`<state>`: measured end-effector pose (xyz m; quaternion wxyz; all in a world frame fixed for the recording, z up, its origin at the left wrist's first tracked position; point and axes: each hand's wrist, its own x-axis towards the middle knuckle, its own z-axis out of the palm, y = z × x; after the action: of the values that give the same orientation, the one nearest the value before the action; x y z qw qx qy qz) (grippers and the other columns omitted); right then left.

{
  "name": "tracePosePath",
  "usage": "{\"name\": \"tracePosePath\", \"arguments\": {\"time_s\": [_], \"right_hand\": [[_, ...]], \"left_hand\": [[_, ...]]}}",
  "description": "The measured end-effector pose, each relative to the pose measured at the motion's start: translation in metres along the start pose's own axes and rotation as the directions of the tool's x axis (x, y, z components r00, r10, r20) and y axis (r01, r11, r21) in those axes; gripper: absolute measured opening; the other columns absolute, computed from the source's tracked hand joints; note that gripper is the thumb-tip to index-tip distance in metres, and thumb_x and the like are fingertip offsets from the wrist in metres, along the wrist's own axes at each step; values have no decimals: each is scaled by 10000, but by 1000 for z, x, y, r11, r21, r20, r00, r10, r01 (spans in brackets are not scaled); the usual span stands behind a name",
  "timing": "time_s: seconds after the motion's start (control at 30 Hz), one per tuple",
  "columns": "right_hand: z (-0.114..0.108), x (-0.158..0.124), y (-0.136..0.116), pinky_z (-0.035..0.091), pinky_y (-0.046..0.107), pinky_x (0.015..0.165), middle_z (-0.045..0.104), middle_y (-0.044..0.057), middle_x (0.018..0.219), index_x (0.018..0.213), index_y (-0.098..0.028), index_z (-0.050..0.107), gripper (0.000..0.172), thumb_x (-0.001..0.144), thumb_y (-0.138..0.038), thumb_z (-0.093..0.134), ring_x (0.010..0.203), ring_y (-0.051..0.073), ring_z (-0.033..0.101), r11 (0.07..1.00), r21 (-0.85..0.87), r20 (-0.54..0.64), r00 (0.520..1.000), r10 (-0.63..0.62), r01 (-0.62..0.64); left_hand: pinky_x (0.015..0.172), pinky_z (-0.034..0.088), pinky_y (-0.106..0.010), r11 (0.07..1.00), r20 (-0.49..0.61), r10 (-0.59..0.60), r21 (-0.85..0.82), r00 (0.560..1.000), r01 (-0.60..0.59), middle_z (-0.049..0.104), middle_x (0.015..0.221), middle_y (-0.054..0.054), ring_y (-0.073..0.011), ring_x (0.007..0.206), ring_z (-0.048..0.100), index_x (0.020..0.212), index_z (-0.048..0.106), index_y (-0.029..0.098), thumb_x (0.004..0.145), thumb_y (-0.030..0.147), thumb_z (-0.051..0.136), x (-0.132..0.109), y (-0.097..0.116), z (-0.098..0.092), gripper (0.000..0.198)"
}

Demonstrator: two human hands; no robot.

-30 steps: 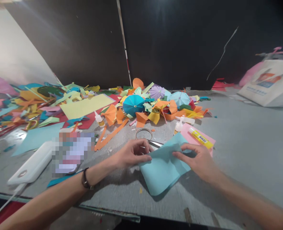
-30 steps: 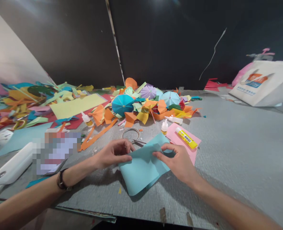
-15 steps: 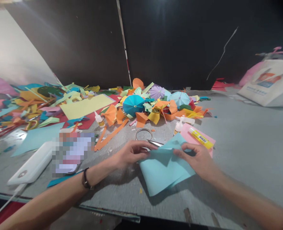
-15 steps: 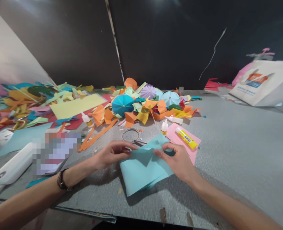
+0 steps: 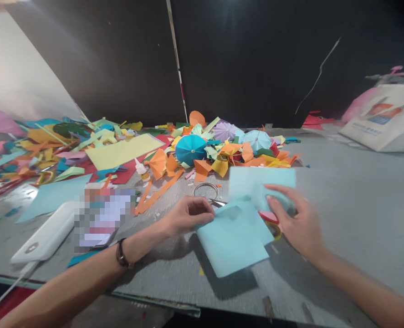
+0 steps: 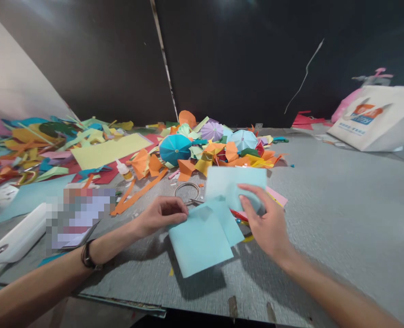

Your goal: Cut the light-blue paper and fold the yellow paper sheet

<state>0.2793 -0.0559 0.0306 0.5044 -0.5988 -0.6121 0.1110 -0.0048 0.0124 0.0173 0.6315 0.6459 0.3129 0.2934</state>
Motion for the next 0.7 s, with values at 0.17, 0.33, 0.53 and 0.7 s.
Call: {"name": "tracePosePath", "arguments": {"time_s": [0.17,0.33,0.53,0.7], "right_hand": [[-10,6,-5,597,432,915,770,67,1183,1201,-292,725,229,988,-342,655,1081,292,728,981,-111,-349,919,-186,156],[-7,4,-2,612,403,846,776,57,1156,1154,-298,737,199,988,-347,638,1040,282,734,990,-33,-120,983,-138,135],[-3,3,-3,618,382,778,774,58,1103,1107,-266,740,210,974,-375,621,942,258,739,998,55,231,973,24,-38],[1,0,-7,591,396,881,772,49,1053,1100,-256,728,220,970,-366,589,983,252,723,997,59,500,866,6,-41]], "left_hand": [[703,426,-289,997,-57,46,-55,997,-49,683,829,-49,-149,770,583,830,716,142,801,432,872,2,-3,-3,330],[764,461,-316,994,-55,81,-62,995,-85,713,917,-71,-181,849,614,839,708,157,827,422,856,2,-2,-4,304],[734,429,-307,995,-118,78,-58,990,-86,691,892,-48,-165,818,588,837,682,170,849,429,836,3,-4,-2,302],[667,375,-291,995,-163,77,-49,984,-86,635,818,-16,-143,751,540,849,669,174,849,446,830,5,-8,-1,316]]}}
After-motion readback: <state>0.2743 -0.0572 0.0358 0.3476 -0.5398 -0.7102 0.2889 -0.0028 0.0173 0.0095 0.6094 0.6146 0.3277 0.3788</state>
